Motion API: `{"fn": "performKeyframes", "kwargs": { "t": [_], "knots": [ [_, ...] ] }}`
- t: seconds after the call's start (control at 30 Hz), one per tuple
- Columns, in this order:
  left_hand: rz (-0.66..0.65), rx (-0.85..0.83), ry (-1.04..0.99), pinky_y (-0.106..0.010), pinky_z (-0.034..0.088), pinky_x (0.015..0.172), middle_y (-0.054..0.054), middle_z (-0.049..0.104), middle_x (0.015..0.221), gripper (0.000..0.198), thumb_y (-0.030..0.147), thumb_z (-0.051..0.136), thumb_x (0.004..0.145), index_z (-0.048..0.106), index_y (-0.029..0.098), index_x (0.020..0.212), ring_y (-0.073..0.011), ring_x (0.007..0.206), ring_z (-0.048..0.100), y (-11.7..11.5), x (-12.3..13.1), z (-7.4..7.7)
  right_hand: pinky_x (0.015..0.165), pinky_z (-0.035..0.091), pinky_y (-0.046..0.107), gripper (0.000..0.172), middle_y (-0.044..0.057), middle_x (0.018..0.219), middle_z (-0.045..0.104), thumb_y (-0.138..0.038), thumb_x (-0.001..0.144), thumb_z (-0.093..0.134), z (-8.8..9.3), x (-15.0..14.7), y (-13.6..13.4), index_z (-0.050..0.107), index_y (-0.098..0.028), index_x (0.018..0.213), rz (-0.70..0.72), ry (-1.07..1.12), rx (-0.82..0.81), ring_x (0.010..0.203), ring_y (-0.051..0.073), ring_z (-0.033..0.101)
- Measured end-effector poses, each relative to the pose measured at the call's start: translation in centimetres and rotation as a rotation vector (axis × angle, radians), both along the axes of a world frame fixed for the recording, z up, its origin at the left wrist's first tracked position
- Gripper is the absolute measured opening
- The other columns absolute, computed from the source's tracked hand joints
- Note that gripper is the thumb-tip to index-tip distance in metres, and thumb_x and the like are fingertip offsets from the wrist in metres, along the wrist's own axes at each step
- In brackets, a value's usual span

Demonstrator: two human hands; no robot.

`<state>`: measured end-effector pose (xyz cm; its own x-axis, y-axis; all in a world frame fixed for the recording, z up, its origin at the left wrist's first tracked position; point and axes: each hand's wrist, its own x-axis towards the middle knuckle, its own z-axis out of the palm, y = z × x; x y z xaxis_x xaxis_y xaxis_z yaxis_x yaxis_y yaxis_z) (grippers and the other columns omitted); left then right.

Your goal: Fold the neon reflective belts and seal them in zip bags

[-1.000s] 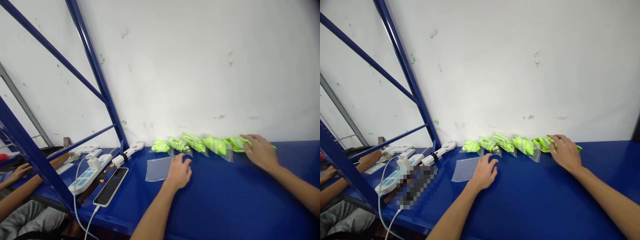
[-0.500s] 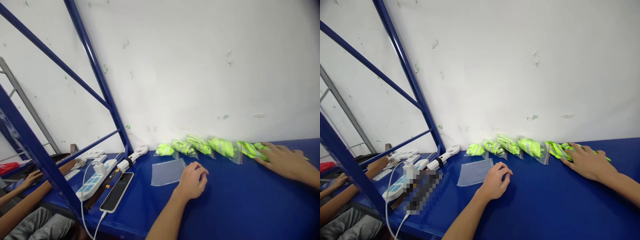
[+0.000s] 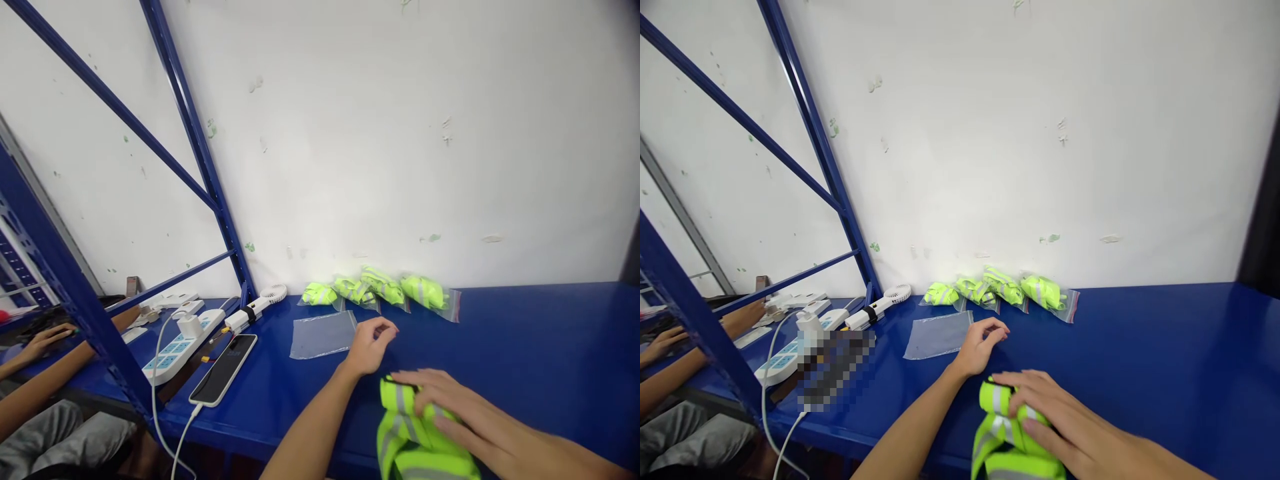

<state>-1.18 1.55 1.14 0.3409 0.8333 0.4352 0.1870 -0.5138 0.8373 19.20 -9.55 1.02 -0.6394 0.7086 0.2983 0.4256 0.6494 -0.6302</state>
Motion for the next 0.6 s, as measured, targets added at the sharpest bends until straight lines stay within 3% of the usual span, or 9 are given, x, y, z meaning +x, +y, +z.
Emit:
{"fn": "performKeyframes", "kwargs": {
  "t": [0.1, 0.17, 0.23, 0.33, 0.43, 0.5, 0.6],
  "knots": [
    [0.051, -0.23, -0.241, -0.03, 0.049, 0.068, -0.005, 0.065, 0.071, 0.035, 0.044, 0.047, 0.086, 0.066, 0.014, 0.089, -0.0169, 0.066, 0.061, 1.1, -1.0, -0.2, 0.108, 0.036, 0.048, 0.027, 0.006, 0.144, 0.047, -0.03, 0.084, 0.057, 2.5, -2.0, 4.5, 0.059, -0.029, 0.111, 0.077, 0.048, -0.003, 0.133, 0.032, 0.041],
    [0.105, -0.353, -0.397, -0.032, 0.05, 0.065, -0.006, 0.066, 0.073, 0.046, 0.049, 0.039, 0.088, 0.061, 0.013, 0.107, -0.0185, 0.064, 0.062, 1.8, -1.7, -0.3, 0.107, 0.037, 0.047, 0.04, 0.01, 0.138, 0.049, -0.022, 0.075, 0.061, 2.5, -3.2, 7.2, 0.054, -0.024, 0.115, 0.067, 0.102, 0.042, 0.13, 0.032, 0.044],
    [0.148, -0.37, -0.46, -0.035, 0.051, 0.069, -0.009, 0.069, 0.083, 0.052, 0.051, 0.034, 0.09, 0.055, 0.014, 0.122, -0.0218, 0.073, 0.065, 2.1, -2.1, -0.5, 0.104, 0.04, 0.046, 0.046, 0.011, 0.13, 0.054, -0.02, 0.072, 0.061, 1.7, -4.1, 9.3, 0.052, -0.022, 0.116, -0.04, 0.193, 0.049, 0.121, 0.031, 0.05],
    [0.148, -0.262, -0.37, -0.038, 0.049, 0.087, -0.01, 0.067, 0.113, 0.05, 0.048, 0.042, 0.089, 0.052, 0.019, 0.129, -0.0267, 0.102, 0.062, 1.6, -2.0, -0.5, 0.098, 0.045, 0.044, 0.051, 0.008, 0.12, 0.059, -0.024, 0.074, 0.06, 0.6, -4.3, 11.1, 0.048, -0.023, 0.123, -0.235, 0.432, -0.133, 0.113, 0.029, 0.056],
    [-0.016, -0.174, -0.219, -0.038, 0.042, 0.1, -0.006, 0.05, 0.14, 0.062, 0.039, 0.06, 0.082, 0.042, 0.026, 0.139, -0.0285, 0.125, 0.049, 0.4, -1.4, 0.0, 0.082, 0.054, 0.039, 0.05, 0.006, 0.112, 0.065, -0.028, 0.074, 0.063, 1.0, -3.3, 11.8, 0.048, -0.027, 0.122, -0.372, 0.785, -0.438, 0.098, 0.026, 0.065],
    [-0.115, -0.116, -0.137, -0.037, 0.041, 0.102, -0.007, 0.049, 0.141, 0.076, 0.033, 0.068, 0.076, 0.034, 0.026, 0.143, -0.0277, 0.124, 0.049, -0.4, -0.8, 0.5, 0.071, 0.056, 0.036, 0.04, 0.005, 0.104, 0.069, -0.029, 0.074, 0.065, 1.6, -2.4, 12.0, 0.054, -0.027, 0.113, -0.404, 0.92, -0.605, 0.085, 0.025, 0.068],
    [-0.101, -0.078, -0.07, -0.037, 0.045, 0.094, -0.008, 0.063, 0.12, 0.061, 0.034, 0.067, 0.078, 0.044, 0.022, 0.133, -0.0254, 0.106, 0.06, -1.0, -0.2, 1.1, 0.062, 0.056, 0.033, 0.026, 0.004, 0.088, 0.072, -0.037, 0.078, 0.064, 2.3, -1.3, 11.8, 0.062, -0.024, 0.101, -0.38, 0.962, -0.712, 0.073, 0.023, 0.069]
  ]
}}
